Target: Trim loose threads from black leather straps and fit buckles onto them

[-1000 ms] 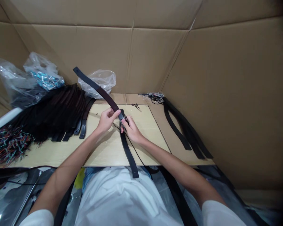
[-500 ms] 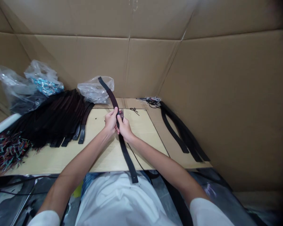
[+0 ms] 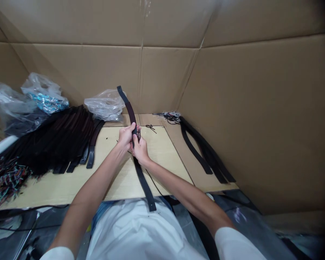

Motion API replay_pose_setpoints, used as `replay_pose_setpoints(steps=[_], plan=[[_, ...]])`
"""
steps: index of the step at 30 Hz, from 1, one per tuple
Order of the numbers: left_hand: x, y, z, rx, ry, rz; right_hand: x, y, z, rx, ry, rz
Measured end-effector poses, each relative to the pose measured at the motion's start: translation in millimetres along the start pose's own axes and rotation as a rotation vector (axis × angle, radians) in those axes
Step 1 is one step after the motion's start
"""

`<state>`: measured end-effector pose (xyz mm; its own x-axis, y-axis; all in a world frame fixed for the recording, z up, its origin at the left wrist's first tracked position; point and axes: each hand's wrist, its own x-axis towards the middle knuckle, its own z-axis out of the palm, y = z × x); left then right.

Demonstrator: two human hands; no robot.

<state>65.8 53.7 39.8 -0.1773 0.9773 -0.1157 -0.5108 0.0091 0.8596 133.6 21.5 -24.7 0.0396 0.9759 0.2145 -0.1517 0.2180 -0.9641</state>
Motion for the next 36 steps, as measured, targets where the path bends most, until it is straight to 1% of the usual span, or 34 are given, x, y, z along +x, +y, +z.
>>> replay_pose_setpoints(steps=[2, 4, 6, 8, 10, 11, 13, 15, 17, 19, 21, 23, 26, 27, 29, 33, 36], plan=[[-1.3, 2.4, -3.9, 0.070, -0.062, -0.012, 1.9, -2.4, -3.0, 0.036, -0.048, 0.043], [-3.7, 5.0, -9.9, 0.172, -0.162, -0.021, 4.7, -4.6, -6.6, 0.079, -0.100, 0.073], [-6.0, 7.5, -15.6, 0.251, -0.234, 0.022, 7.1, -6.0, -9.1, 0.099, -0.122, 0.056], [-7.6, 9.7, -19.8, 0.298, -0.274, 0.093, 7.5, -6.7, -9.5, 0.103, -0.107, 0.011], [-8.4, 11.8, -22.5, 0.324, -0.302, 0.152, 5.7, -8.0, -7.7, 0.144, -0.089, 0.009], [-8.4, 12.8, -23.5, 0.330, -0.315, 0.171, 4.2, -9.4, -6.5, 0.192, -0.087, 0.040], [-7.9, 14.9, -25.2, 0.324, -0.345, 0.192, 1.2, -14.0, -4.7, 0.327, -0.130, 0.149], [-7.1, 16.8, -26.6, 0.319, -0.379, 0.205, -0.6, -20.4, -5.4, 0.459, -0.216, 0.244], [-6.1, 18.2, -27.3, 0.329, -0.402, 0.225, -0.4, -27.4, -8.9, 0.553, -0.291, 0.269], [-5.4, 18.4, -27.0, 0.350, -0.406, 0.251, 1.6, -33.4, -13.9, 0.619, -0.312, 0.255], [-5.2, 17.5, -26.1, 0.368, -0.391, 0.287, 4.1, -37.2, -19.0, 0.626, -0.297, 0.248], [-5.4, 15.6, -25.2, 0.384, -0.361, 0.336, 6.5, -38.4, -23.2, 0.549, -0.246, 0.223], [-6.5, 11.6, -24.4, 0.395, -0.356, 0.368, 8.8, -36.4, -27.6, 0.365, -0.110, 0.109], [-6.9, 10.1, -24.1, 0.385, -0.352, 0.367, 9.3, -35.3, -28.6, 0.314, -0.073, 0.069], [-7.9, 7.6, -23.5, 0.358, -0.340, 0.338, 10.1, -33.2, -29.4, 0.249, -0.046, 0.013], [-9.2, 5.3, -21.5, 0.280, -0.280, 0.254, 12.0, -27.9, -26.3, 0.210, -0.089, -0.029], [-10.1, 5.7, -20.3, 0.206, -0.192, 0.216, 13.7, -19.9, -21.9, 0.178, -0.090, -0.047]])
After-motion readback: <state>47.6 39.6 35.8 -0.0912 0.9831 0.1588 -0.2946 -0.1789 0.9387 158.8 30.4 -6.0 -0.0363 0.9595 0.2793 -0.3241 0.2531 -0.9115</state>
